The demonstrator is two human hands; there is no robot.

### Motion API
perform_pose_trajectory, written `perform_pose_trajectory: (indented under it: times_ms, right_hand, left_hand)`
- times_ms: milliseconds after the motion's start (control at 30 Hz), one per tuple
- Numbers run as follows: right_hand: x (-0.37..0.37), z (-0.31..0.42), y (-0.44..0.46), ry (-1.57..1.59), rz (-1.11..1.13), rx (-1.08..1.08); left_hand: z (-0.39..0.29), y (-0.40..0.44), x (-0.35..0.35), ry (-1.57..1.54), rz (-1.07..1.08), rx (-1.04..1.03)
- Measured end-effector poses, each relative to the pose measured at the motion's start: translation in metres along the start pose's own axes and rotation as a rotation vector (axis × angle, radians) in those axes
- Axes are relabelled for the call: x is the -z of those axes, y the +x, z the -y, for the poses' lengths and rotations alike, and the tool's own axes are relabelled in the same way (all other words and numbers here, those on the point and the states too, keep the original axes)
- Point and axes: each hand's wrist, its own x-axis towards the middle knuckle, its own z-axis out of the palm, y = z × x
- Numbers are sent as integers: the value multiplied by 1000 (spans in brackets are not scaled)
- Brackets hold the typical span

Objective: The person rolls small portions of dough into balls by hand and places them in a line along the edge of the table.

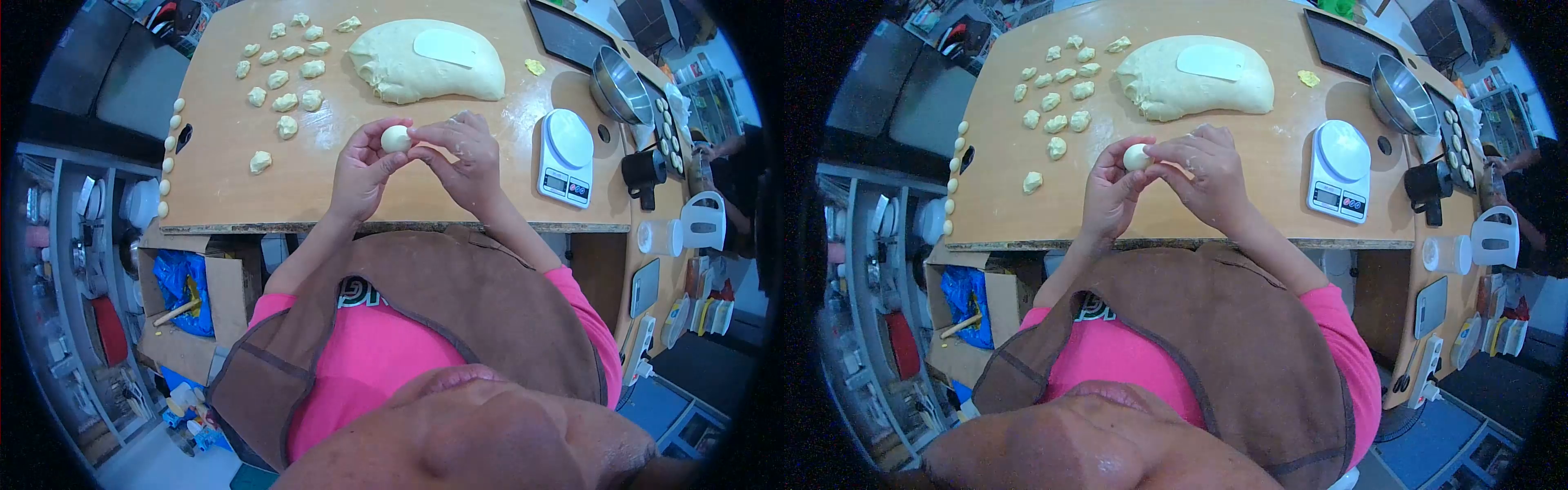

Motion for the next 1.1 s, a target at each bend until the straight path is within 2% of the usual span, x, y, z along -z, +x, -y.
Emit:
perform_pose_trajectory:
  times_ms: [100,167,200,267,300,367,500,567,633,667,733,833,867,933,1000,1033,1100]
  right_hand:
    - [-1,-5,2,-62,49,77]
    - [-5,-10,5,108,116,-61]
    - [-8,-14,6,109,116,-61]
    - [-16,-23,5,505,149,-436]
    - [-19,-27,5,505,151,-437]
    - [-26,-31,6,1225,223,-801]
    - [-37,-38,0,1133,197,-742]
    - [-40,-48,1,832,-55,-656]
    - [-26,-59,3,1016,-246,-782]
    - [-19,-64,1,962,-276,-787]
    - [-8,-89,-20,792,-263,-729]
    - [2,-86,-55,308,-71,-674]
    - [1,-87,-73,314,-46,-722]
    - [-2,-87,-106,321,-26,-768]
    - [-7,-86,-126,-49,76,-485]
    - [-8,-84,-121,-49,74,-488]
    - [-10,-75,-113,8,63,-487]
  left_hand:
    - [-3,0,2,114,27,-1]
    - [-6,0,6,166,40,15]
    - [-7,-1,11,47,68,67]
    - [-9,0,16,-73,96,118]
    - [-12,2,16,-112,74,177]
    - [-12,3,18,-152,50,236]
    - [-11,6,26,-161,52,268]
    - [-13,8,35,-163,52,269]
    - [-24,14,57,-139,74,319]
    - [-36,21,70,-132,53,287]
    - [-67,44,107,4,-157,229]
    - [-120,96,222,261,-359,83]
    - [-142,112,262,351,-421,32]
    - [-189,142,347,825,-513,-98]
    - [-237,150,361,1684,-738,-114]
    - [-249,152,376,1686,-735,-113]
    - [-271,157,403,2099,-751,-214]
